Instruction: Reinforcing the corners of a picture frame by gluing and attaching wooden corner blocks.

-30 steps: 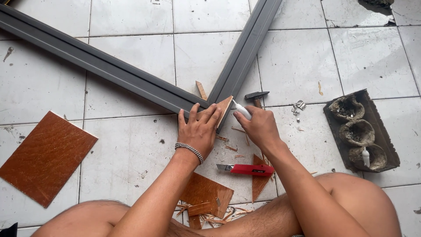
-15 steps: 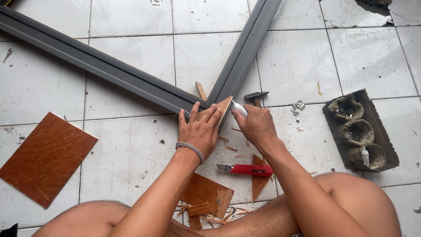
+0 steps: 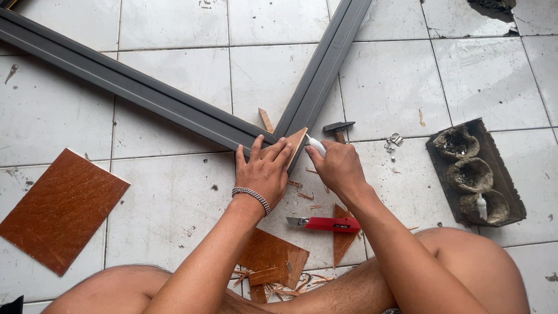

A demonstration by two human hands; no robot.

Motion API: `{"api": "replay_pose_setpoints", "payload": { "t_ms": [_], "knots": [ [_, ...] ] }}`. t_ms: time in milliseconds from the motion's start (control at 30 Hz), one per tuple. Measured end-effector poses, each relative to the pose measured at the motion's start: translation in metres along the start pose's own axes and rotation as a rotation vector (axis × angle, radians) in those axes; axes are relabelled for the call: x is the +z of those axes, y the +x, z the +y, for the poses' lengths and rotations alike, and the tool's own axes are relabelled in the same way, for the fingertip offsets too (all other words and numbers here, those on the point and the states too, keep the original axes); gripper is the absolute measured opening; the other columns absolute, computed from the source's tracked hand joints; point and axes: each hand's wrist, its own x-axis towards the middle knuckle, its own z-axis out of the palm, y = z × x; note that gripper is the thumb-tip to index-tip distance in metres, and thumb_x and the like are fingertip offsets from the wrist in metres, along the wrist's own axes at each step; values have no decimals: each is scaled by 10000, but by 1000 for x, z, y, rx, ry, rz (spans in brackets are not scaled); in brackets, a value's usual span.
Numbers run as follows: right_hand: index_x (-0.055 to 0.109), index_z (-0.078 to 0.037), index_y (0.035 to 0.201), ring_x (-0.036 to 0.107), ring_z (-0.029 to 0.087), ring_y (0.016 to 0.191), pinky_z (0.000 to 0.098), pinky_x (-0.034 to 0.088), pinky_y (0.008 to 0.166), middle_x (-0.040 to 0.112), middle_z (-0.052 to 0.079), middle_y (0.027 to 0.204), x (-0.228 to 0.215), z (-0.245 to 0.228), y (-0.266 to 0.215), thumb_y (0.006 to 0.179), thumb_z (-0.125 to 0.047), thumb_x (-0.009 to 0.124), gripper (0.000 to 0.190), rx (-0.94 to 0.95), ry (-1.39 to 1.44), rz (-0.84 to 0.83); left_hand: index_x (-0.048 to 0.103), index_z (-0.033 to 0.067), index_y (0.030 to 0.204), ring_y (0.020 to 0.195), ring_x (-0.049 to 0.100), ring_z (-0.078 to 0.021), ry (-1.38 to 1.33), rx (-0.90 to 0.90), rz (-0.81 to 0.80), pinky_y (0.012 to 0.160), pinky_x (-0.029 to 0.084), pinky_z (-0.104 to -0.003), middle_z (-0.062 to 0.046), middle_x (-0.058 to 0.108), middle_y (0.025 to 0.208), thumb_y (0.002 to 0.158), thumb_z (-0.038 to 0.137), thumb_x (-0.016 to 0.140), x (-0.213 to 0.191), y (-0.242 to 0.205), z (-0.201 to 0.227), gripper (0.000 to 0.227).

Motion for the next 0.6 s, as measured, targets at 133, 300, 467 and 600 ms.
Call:
{"api": "replay_pose_setpoints", "payload": {
  "t_ms": [133,300,467,600],
  "knots": [
    [636,55,887,641,368,663,431,543,557,636,229,683,-2,-2,-3,858,-242,560,308,-3,-7,-6,384,245,1290,1273,209,-300,7,-3,7,964,180,-600,37,366,1338,829,225,370,1,0,0,462],
    [637,53,896,641,370,675,436,541,574,639,227,691,-3,-5,-6,860,-265,552,331,8,-13,-26,384,270,1292,1272,212,-300,-15,-2,-4,968,182,-599,54,375,1330,827,195,365,-1,0,-3,471],
    [636,52,907,644,368,682,434,543,582,643,227,709,-6,-9,-8,863,-265,549,332,11,-20,-39,390,284,1281,1271,217,-289,-18,0,-1,973,182,-596,66,380,1325,825,198,372,2,1,-4,464],
    [629,62,919,645,372,688,440,544,587,643,236,719,-3,-6,-7,870,-267,537,345,11,-27,-44,398,283,1278,1268,225,-287,-25,3,4,971,181,-597,64,388,1321,822,196,380,1,1,-5,466]
  ]
}}
